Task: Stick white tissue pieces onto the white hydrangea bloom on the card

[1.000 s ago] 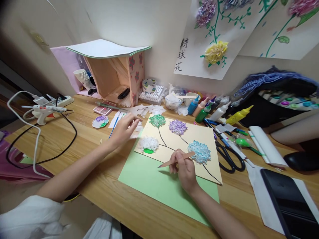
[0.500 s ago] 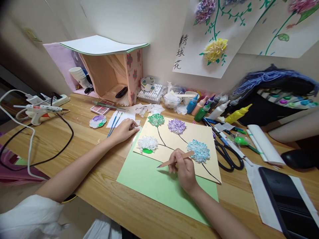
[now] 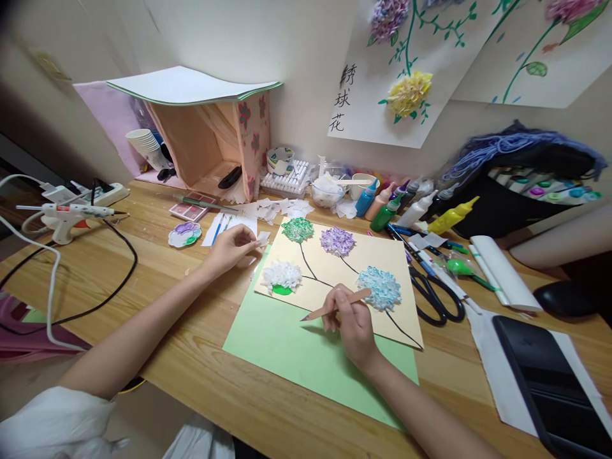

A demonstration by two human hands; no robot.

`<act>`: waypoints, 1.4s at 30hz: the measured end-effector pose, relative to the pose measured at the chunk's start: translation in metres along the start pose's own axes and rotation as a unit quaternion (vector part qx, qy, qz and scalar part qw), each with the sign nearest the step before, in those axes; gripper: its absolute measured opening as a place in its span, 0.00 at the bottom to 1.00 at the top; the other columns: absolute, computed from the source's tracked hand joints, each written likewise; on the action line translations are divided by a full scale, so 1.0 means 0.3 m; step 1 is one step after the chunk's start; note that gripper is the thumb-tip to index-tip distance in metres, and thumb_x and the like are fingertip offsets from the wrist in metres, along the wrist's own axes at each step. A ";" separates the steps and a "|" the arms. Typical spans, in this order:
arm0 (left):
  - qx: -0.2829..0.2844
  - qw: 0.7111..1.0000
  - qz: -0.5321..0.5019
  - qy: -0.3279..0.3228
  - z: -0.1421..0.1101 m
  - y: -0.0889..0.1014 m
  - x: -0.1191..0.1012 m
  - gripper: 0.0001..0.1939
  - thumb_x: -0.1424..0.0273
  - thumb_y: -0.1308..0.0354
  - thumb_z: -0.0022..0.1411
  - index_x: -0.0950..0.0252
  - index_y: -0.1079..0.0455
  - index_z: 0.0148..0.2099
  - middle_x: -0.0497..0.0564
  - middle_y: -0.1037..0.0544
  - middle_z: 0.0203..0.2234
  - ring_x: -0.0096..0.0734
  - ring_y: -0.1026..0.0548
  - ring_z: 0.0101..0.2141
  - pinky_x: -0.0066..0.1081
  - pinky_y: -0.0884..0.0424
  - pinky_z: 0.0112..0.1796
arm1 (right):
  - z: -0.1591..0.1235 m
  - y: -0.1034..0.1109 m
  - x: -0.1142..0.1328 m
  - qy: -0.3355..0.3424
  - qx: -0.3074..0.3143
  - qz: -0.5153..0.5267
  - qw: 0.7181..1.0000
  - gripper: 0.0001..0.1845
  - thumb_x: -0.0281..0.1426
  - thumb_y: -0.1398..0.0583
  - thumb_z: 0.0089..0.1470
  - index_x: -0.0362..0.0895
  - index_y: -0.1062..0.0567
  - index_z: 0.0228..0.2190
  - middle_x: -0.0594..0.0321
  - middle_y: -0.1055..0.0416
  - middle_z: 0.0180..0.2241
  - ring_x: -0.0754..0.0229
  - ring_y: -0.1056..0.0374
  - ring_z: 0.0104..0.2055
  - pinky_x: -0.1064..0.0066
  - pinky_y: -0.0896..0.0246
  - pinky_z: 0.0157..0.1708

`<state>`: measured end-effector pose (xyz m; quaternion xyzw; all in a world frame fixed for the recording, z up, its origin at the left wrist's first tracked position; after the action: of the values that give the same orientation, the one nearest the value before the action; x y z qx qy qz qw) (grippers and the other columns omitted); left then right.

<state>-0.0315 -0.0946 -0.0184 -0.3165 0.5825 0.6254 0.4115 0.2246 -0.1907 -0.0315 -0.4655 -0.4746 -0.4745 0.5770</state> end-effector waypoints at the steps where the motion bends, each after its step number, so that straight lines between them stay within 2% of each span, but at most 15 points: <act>1: 0.005 0.999 -0.031 0.007 -0.004 0.000 -0.007 0.13 0.61 0.38 0.52 0.65 0.35 0.31 0.48 0.25 0.27 0.29 0.26 0.30 0.29 0.30 0.33 | 0.000 -0.001 0.002 0.001 -0.002 -0.002 1.000 0.22 0.44 0.48 0.60 0.44 0.34 0.21 0.68 0.39 0.14 0.68 0.45 0.14 0.76 0.49 0.14; 5: 0.035 0.992 -0.116 0.038 -0.032 -0.015 -0.051 0.16 0.64 0.31 0.43 0.67 0.32 0.31 0.47 0.25 0.26 0.26 0.26 0.28 0.27 0.30 0.32 | 0.000 0.003 0.004 0.011 -0.022 -0.002 1.000 0.22 0.44 0.48 0.60 0.44 0.34 0.20 0.68 0.39 0.14 0.68 0.44 0.14 0.76 0.49 0.14; 9: 0.075 0.981 -0.143 0.107 -0.065 -0.027 -0.085 0.19 0.68 0.28 0.37 0.68 0.29 0.31 0.47 0.24 0.22 0.28 0.24 0.27 0.28 0.27 0.33 | 0.001 0.005 0.001 0.017 -0.022 0.002 1.000 0.21 0.43 0.48 0.60 0.44 0.34 0.21 0.68 0.39 0.15 0.68 0.43 0.15 0.76 0.49 0.14; 14: 0.131 0.962 -0.166 0.173 -0.083 -0.017 -0.100 0.16 0.70 0.29 0.39 0.68 0.26 0.34 0.50 0.20 0.25 0.30 0.22 0.28 0.31 0.26 0.35 | 0.003 0.006 0.002 0.026 -0.027 0.004 0.999 0.21 0.43 0.48 0.60 0.44 0.34 0.21 0.68 0.38 0.15 0.68 0.43 0.15 0.76 0.49 0.14; 17: 0.186 0.952 -0.164 0.178 -0.108 -0.044 -0.113 0.13 0.71 0.30 0.42 0.67 0.25 0.33 0.50 0.20 0.25 0.31 0.22 0.29 0.31 0.26 0.34 | 0.002 0.010 0.003 0.034 -0.041 0.000 0.999 0.20 0.43 0.48 0.60 0.44 0.35 0.21 0.68 0.38 0.15 0.68 0.43 0.15 0.76 0.48 0.14; 20: 0.227 0.953 -0.125 0.155 -0.147 -0.096 -0.118 0.10 0.72 0.32 0.43 0.66 0.26 0.32 0.51 0.20 0.24 0.33 0.21 0.28 0.29 0.27 0.31 | -0.007 0.016 0.007 0.055 -0.052 -0.003 0.997 0.20 0.42 0.49 0.61 0.45 0.35 0.22 0.68 0.37 0.15 0.66 0.42 0.16 0.74 0.47 0.15; 23: 0.210 0.970 -0.070 0.105 -0.172 -0.131 -0.106 0.09 0.72 0.33 0.44 0.66 0.28 0.31 0.51 0.20 0.23 0.33 0.21 0.27 0.28 0.28 0.27 | -0.022 0.016 0.013 0.100 -0.038 -0.008 0.994 0.19 0.40 0.50 0.62 0.45 0.34 0.23 0.67 0.37 0.15 0.65 0.41 0.16 0.73 0.47 0.16; 26: 0.181 0.981 -0.031 0.069 -0.179 -0.139 -0.091 0.09 0.72 0.34 0.45 0.66 0.29 0.31 0.51 0.21 0.23 0.32 0.22 0.26 0.28 0.28 0.27 | -0.034 -0.001 0.019 0.159 0.023 -0.064 0.985 0.17 0.38 0.51 0.63 0.46 0.31 0.26 0.64 0.33 0.18 0.63 0.38 0.19 0.71 0.43 0.19; 29: 0.160 0.986 0.005 0.055 -0.177 -0.130 -0.092 0.09 0.72 0.35 0.46 0.65 0.30 0.32 0.50 0.21 0.23 0.31 0.22 0.25 0.27 0.29 0.26 | -0.027 -0.033 0.022 0.208 0.086 -0.160 0.961 0.17 0.38 0.52 0.63 0.47 0.30 0.28 0.62 0.31 0.21 0.61 0.35 0.23 0.68 0.39 0.24; 34: 0.145 0.987 0.046 0.043 -0.172 -0.118 -0.113 0.08 0.72 0.37 0.48 0.65 0.30 0.33 0.49 0.21 0.22 0.30 0.23 0.24 0.26 0.31 0.24 | 0.020 -0.096 0.047 0.273 0.128 -0.233 0.924 0.16 0.33 0.54 0.63 0.47 0.31 0.29 0.61 0.30 0.23 0.61 0.34 0.25 0.68 0.38 0.26; 38: 0.143 0.987 0.060 0.048 -0.169 -0.120 -0.106 0.09 0.71 0.37 0.48 0.65 0.30 0.34 0.48 0.21 0.22 0.30 0.24 0.23 0.26 0.32 0.24 | 0.047 -0.131 0.057 0.284 0.134 -0.259 0.913 0.15 0.31 0.53 0.63 0.47 0.32 0.28 0.63 0.31 0.23 0.62 0.35 0.25 0.70 0.39 0.26; 42: 0.139 0.987 0.065 0.042 -0.165 -0.119 -0.094 0.11 0.69 0.35 0.48 0.64 0.30 0.36 0.48 0.22 0.23 0.29 0.24 0.23 0.26 0.33 0.24 | 0.058 -0.143 0.047 0.270 0.138 -0.279 0.911 0.16 0.33 0.54 0.63 0.47 0.32 0.28 0.62 0.31 0.23 0.61 0.35 0.25 0.69 0.39 0.27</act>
<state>0.0088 -0.1484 -0.0165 -0.2440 0.7001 0.5496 0.3851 0.1817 -0.1800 -0.0118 -0.0843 -0.4721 -0.6535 0.5856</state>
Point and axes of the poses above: each hand's wrist, its own z-axis towards the middle knuckle, its own y-axis out of the back of the hand, x = y × z, the point moved 4 cm from there along z, towards the middle knuckle
